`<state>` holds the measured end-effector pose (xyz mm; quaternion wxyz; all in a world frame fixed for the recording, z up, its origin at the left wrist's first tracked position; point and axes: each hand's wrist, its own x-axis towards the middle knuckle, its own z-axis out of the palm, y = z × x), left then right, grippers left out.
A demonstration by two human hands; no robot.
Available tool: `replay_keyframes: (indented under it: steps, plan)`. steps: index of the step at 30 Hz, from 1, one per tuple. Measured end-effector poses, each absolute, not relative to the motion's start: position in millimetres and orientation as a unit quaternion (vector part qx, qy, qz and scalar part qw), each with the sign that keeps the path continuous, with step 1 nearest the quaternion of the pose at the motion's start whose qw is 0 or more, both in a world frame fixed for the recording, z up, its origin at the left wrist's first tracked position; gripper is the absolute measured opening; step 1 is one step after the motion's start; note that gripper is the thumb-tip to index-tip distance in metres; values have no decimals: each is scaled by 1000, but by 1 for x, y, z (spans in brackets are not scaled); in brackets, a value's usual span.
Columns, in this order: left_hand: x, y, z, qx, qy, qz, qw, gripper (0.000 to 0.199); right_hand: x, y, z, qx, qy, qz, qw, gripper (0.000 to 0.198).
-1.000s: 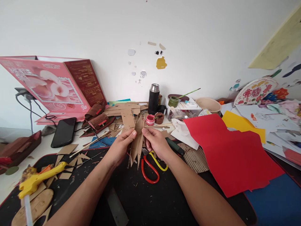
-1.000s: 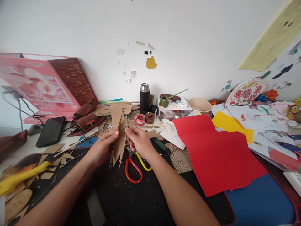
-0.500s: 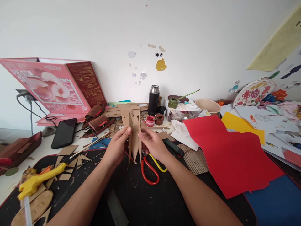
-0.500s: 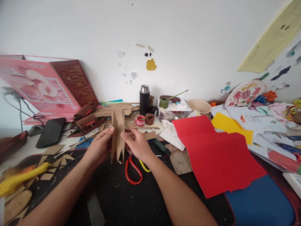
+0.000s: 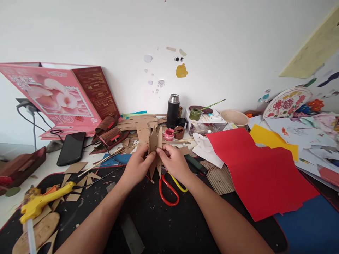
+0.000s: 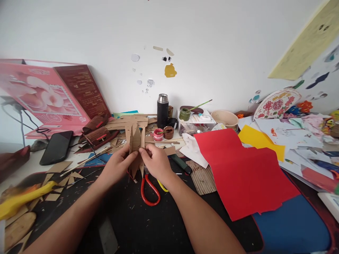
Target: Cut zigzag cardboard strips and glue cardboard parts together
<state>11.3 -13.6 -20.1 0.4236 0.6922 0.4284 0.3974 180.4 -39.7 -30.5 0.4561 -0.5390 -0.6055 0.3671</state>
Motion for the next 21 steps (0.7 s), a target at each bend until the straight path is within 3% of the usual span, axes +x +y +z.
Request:
replay_keyframes:
  steps: [8, 21]
  plan:
    - [9, -11, -19, 665, 479, 422, 387, 33, 174, -43, -32, -576, -688, 241, 371, 43]
    - [13, -9, -28, 682, 508, 396, 346, 21, 176, -41, -34, -579, -699, 230, 352, 36]
